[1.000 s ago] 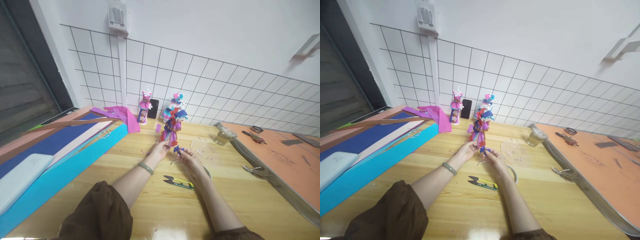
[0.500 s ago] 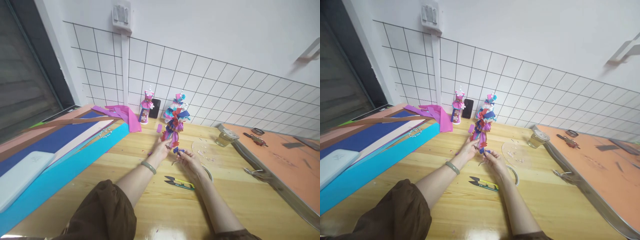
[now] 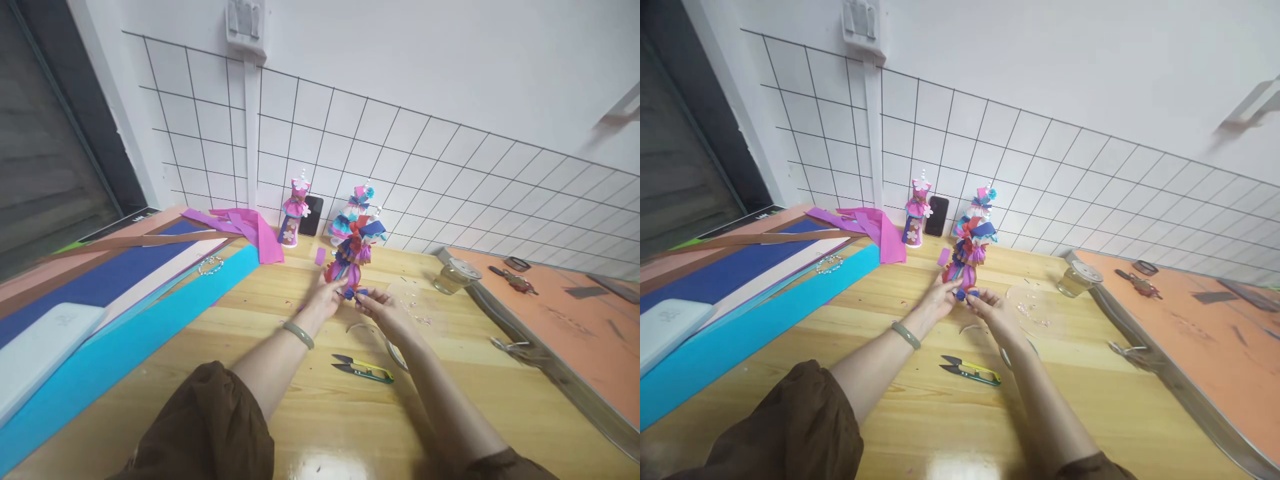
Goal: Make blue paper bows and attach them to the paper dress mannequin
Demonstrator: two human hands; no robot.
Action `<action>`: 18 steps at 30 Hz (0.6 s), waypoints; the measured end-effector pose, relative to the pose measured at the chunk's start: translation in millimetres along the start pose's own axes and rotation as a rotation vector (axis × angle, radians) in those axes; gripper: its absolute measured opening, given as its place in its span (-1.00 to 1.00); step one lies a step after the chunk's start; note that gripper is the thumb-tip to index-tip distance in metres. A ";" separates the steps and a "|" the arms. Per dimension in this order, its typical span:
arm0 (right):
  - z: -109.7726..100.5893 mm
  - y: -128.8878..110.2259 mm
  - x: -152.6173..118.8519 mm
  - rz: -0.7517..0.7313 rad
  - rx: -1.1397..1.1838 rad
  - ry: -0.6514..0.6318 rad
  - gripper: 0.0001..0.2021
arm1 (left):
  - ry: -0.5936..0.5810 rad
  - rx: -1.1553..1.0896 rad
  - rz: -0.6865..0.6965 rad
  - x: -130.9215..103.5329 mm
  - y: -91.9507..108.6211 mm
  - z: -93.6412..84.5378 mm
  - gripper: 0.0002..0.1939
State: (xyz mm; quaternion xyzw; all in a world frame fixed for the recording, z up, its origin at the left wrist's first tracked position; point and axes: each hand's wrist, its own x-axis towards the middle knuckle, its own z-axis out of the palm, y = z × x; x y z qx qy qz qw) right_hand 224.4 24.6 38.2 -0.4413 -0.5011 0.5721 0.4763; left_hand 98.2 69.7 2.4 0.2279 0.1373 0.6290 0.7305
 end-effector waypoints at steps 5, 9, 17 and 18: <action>9.8 -9.9 17.3 -0.079 -0.059 0.027 -0.73 | -0.013 -0.003 0.003 5.1 -3.5 -7.5 -0.46; 12.2 -10.2 26.8 -0.087 -0.101 0.059 -0.71 | -0.040 0.005 0.016 7.8 -6.9 -11.4 -0.44; 7.3 1.2 36.8 -0.090 -0.147 0.112 -0.73 | -0.048 0.000 -0.010 3.8 -2.3 -6.0 -0.48; 6.7 1.7 37.5 -0.087 -0.152 0.111 -0.74 | -0.052 0.000 -0.012 3.6 -2.0 -6.0 -0.48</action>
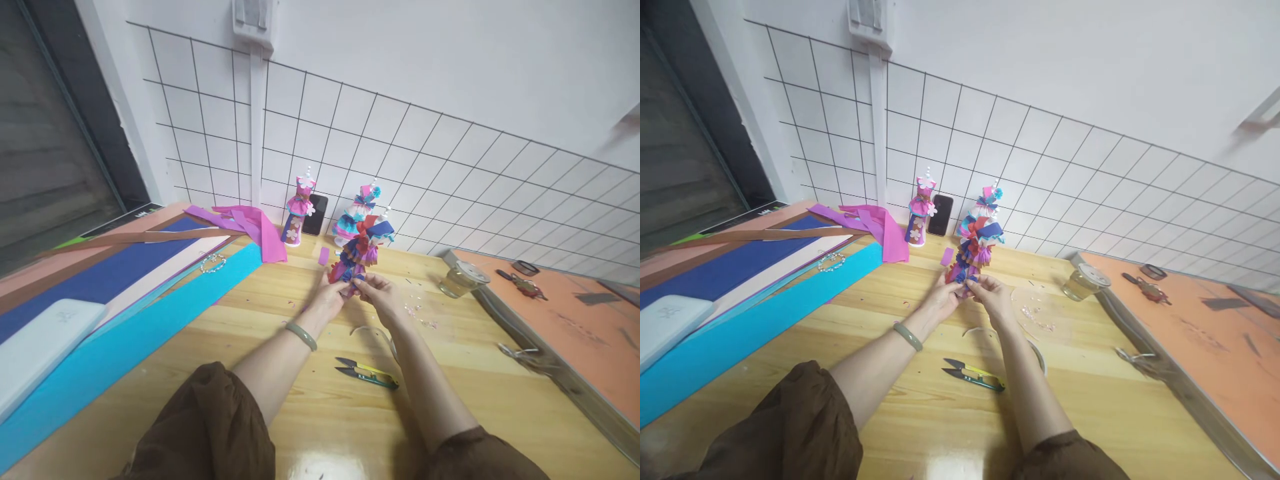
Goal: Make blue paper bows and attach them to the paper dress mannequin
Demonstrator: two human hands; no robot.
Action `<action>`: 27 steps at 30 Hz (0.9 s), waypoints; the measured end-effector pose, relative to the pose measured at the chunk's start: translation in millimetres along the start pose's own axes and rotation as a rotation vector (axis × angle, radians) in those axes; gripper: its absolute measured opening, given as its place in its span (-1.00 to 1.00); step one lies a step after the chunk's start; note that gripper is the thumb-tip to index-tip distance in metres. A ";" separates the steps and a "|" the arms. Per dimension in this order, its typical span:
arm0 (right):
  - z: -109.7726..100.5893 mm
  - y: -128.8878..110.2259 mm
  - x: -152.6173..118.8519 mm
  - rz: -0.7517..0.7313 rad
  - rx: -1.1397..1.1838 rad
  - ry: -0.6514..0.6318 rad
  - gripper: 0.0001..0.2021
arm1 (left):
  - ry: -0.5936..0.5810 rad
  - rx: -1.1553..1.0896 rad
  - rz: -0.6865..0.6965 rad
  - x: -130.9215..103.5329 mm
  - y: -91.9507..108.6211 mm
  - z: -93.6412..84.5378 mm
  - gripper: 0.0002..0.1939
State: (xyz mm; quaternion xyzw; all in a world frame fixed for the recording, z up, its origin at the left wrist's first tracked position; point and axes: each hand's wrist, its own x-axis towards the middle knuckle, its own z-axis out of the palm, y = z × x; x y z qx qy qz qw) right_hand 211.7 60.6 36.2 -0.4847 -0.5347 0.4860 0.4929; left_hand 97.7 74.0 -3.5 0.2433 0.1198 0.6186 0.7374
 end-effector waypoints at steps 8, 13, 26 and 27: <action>-2.9 -2.1 0.7 -0.012 -0.021 0.030 -0.73 | 0.029 -0.012 -0.016 -2.8 2.5 2.1 -0.52; -2.5 -0.9 0.3 -0.061 -0.084 0.060 -0.73 | 0.003 -0.014 -0.011 -2.5 1.8 1.1 -0.53; -0.6 0.9 1.9 -0.066 -0.055 0.088 -0.68 | -0.036 0.023 -0.009 -7.3 6.2 6.6 -0.55; -0.5 1.1 1.7 -0.071 -0.053 0.089 -0.68 | -0.041 0.025 -0.008 -7.9 6.7 7.4 -0.56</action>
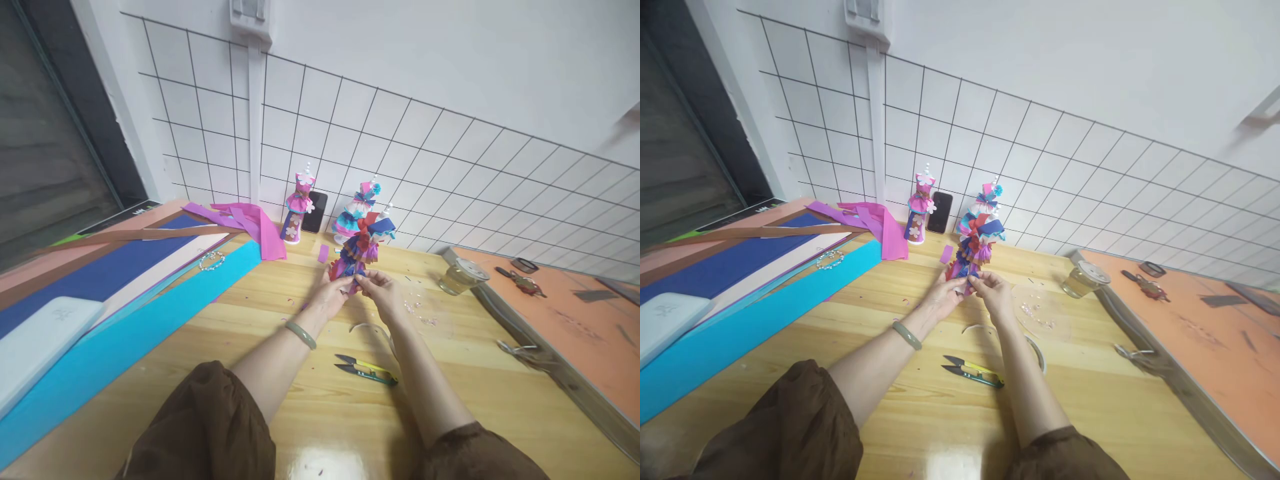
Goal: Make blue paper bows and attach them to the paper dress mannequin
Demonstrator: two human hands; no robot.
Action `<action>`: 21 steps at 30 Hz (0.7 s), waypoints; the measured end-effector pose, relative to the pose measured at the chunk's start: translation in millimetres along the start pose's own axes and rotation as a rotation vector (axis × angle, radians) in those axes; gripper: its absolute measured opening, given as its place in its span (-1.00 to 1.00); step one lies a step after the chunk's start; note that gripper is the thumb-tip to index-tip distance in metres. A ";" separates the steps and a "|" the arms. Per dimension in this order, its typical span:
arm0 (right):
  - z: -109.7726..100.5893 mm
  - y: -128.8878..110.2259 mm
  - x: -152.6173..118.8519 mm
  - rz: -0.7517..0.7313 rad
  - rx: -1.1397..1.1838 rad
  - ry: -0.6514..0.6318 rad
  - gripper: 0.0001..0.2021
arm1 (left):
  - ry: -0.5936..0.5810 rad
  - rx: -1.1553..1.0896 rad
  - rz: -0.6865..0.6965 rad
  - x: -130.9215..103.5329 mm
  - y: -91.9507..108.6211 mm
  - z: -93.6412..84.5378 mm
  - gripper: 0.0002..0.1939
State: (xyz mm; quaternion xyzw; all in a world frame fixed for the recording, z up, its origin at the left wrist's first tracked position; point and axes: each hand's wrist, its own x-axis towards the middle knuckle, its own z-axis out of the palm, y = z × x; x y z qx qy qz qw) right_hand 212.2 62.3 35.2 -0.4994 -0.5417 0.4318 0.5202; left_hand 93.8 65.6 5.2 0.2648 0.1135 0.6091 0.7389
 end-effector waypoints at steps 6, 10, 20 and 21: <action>0.4 2.3 -1.4 -0.029 0.030 -0.013 -0.70 | 0.012 -0.010 0.024 1.3 -2.7 -3.4 -0.55; 1.3 2.1 -3.7 -0.025 0.053 -0.029 -0.68 | 0.046 -0.029 0.026 3.6 -5.1 -6.7 -0.54; 10.3 3.3 -4.8 -0.117 0.026 0.010 -0.68 | 0.088 -0.031 0.002 2.2 -2.9 -3.9 -0.55; 10.5 3.5 -4.6 -0.118 0.019 0.013 -0.69 | 0.090 -0.032 0.003 2.3 -2.7 -3.7 -0.56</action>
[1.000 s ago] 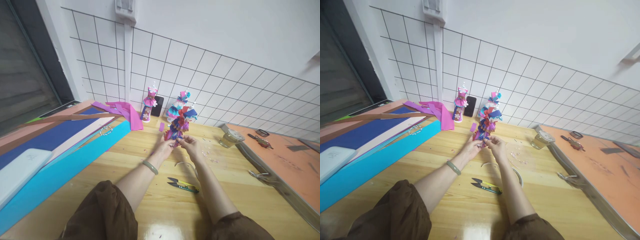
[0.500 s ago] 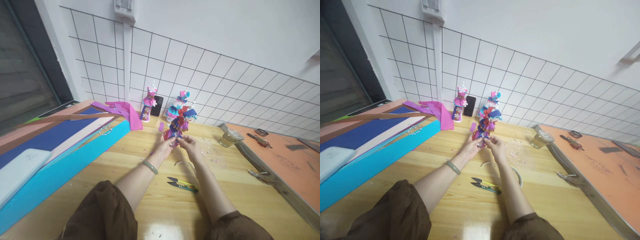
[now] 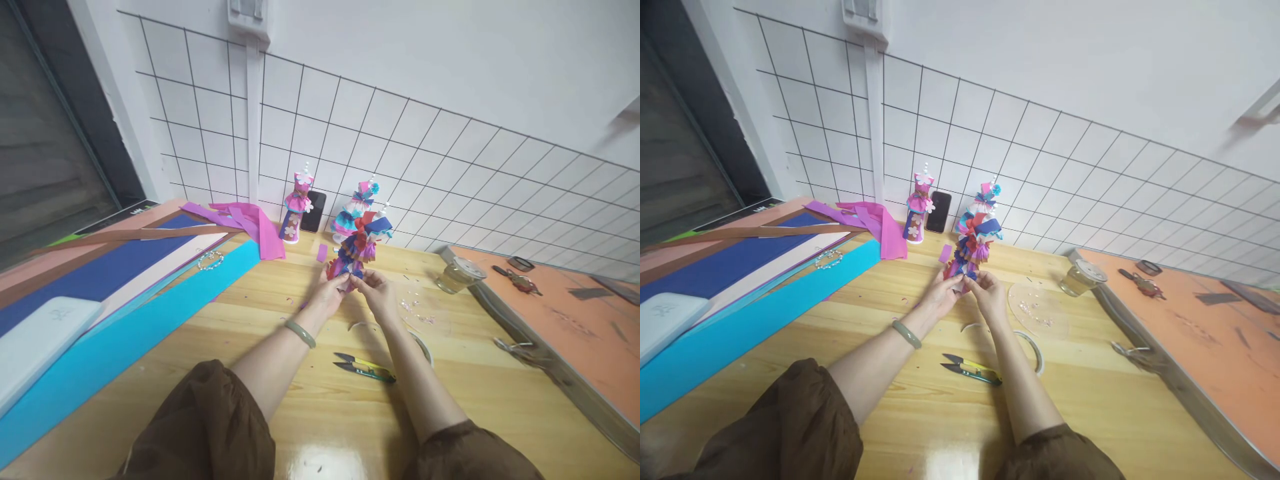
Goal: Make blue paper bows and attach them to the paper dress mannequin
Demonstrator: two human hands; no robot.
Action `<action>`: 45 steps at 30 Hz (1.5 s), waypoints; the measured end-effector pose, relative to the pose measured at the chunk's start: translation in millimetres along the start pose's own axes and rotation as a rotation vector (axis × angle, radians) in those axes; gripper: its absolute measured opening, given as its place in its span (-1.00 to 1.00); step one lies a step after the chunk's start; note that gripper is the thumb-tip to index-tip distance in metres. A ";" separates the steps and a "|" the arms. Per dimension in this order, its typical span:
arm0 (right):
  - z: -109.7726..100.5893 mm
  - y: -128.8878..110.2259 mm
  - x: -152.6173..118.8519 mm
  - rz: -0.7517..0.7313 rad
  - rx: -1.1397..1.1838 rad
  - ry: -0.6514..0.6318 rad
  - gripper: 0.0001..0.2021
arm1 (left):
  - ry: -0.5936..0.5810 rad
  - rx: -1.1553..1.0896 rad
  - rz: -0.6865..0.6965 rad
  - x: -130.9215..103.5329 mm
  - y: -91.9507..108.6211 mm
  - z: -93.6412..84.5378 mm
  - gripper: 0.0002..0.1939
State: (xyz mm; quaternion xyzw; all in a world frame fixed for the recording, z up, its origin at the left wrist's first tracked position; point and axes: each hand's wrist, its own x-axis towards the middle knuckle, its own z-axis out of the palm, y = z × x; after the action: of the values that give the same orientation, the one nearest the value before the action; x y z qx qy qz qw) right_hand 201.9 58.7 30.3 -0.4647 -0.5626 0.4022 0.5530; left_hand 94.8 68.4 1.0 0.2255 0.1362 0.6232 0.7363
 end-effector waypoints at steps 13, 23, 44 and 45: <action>-1.3 1.8 0.5 0.016 0.004 0.000 -0.74 | -0.064 -0.029 0.026 2.3 -1.9 -1.3 -0.58; -2.0 4.5 2.7 0.029 0.005 0.018 -0.73 | -0.054 -0.036 0.023 2.5 -3.6 -2.6 -0.58; -3.8 5.9 -0.6 0.051 0.049 0.011 -0.72 | 0.036 -0.055 0.006 5.0 -2.9 -1.7 -0.58; -3.5 5.8 -0.7 0.049 0.047 0.014 -0.72 | 0.034 -0.055 0.006 4.9 -2.9 -1.5 -0.57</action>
State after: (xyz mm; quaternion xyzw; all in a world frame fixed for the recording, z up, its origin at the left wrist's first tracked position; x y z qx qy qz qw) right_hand 205.9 59.3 24.8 -0.4677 -0.5377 0.4255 0.5577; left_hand 97.5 73.2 -1.3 0.1947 0.1309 0.6326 0.7381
